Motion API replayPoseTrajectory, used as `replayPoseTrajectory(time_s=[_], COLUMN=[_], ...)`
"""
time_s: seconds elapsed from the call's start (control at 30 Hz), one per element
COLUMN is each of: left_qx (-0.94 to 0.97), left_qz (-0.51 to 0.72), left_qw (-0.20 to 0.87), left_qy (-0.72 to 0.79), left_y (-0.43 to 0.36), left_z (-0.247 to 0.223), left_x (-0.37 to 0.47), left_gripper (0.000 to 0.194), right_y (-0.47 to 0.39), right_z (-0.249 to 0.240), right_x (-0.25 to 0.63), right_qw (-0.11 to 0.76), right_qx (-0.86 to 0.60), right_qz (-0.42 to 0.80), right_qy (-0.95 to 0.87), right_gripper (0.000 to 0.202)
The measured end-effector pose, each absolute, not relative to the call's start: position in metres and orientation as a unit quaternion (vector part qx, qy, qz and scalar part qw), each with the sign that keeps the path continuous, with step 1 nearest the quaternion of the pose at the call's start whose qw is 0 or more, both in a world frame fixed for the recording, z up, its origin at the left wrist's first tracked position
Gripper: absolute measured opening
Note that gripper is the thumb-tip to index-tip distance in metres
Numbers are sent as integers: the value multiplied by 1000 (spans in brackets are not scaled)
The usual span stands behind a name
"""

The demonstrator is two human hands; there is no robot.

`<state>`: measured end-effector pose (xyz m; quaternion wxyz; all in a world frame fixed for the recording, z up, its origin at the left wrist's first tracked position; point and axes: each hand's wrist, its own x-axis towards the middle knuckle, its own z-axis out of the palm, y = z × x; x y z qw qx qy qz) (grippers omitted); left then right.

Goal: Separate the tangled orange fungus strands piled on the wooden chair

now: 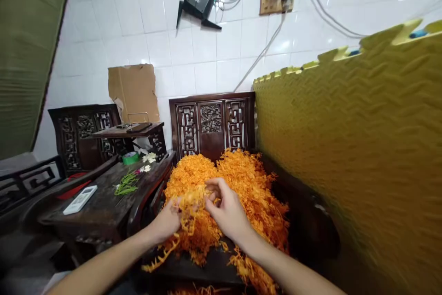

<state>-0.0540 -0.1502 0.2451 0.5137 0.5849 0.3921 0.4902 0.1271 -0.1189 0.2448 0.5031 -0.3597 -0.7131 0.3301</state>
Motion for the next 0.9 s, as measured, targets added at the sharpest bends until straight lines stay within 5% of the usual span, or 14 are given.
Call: replayPoseTrajectory(time_s=[0.3, 0.63, 0.9], left_qx=[540, 497, 467], left_qz=[357, 380, 431], left_qw=[628, 670, 653], left_qy=[431, 401, 412], left_y=[-158, -160, -140], left_z=[252, 256, 257], left_x=[-64, -69, -79], left_gripper=[55, 30, 28], right_y=[-103, -75, -83], right_z=[251, 246, 256], right_x=[149, 180, 182], right_qw=[429, 277, 381], right_qx=[-410, -526, -444], right_qz=[244, -105, 56], right_qy=[-767, -797, -809], right_gripper=[25, 29, 12])
